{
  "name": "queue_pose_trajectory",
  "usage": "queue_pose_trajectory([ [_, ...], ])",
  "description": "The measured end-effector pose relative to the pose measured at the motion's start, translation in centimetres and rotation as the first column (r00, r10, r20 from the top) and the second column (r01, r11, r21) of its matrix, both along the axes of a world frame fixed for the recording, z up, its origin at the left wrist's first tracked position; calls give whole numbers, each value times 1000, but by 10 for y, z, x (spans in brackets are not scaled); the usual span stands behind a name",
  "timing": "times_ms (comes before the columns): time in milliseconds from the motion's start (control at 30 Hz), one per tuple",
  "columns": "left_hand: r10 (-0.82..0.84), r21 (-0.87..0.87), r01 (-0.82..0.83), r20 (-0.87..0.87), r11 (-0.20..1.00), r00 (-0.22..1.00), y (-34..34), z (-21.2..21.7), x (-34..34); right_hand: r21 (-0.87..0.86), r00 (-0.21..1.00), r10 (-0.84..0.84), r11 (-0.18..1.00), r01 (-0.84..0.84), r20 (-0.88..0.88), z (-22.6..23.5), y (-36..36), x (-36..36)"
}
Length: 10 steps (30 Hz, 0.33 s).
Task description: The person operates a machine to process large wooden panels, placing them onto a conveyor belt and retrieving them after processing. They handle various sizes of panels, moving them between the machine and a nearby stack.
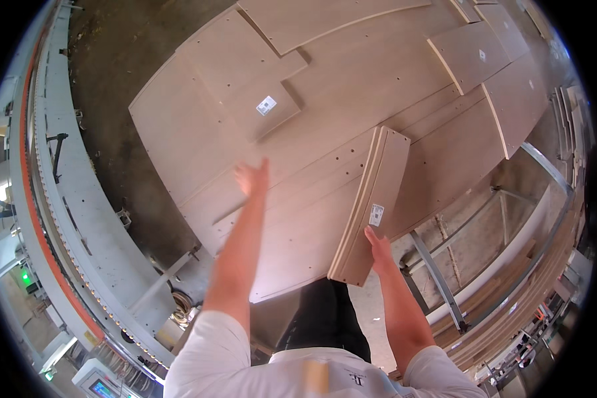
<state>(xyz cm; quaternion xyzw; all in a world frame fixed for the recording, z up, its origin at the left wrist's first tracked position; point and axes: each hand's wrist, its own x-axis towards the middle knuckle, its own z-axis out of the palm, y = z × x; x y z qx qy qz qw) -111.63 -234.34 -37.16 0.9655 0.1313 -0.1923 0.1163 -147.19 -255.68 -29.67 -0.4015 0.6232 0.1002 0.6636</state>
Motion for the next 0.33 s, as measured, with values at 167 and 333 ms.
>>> queue_pose_trajectory([
  [167, 282, -53, -286, -74, 957, 957, -27, 4, 98, -39, 997, 58, 998, -55, 59, 28, -9, -39],
  [333, 328, -117, -332, -49, 936, 943, -11, -21, 97, -42, 991, 130, 991, -129, 18, 31, -2, -82],
])
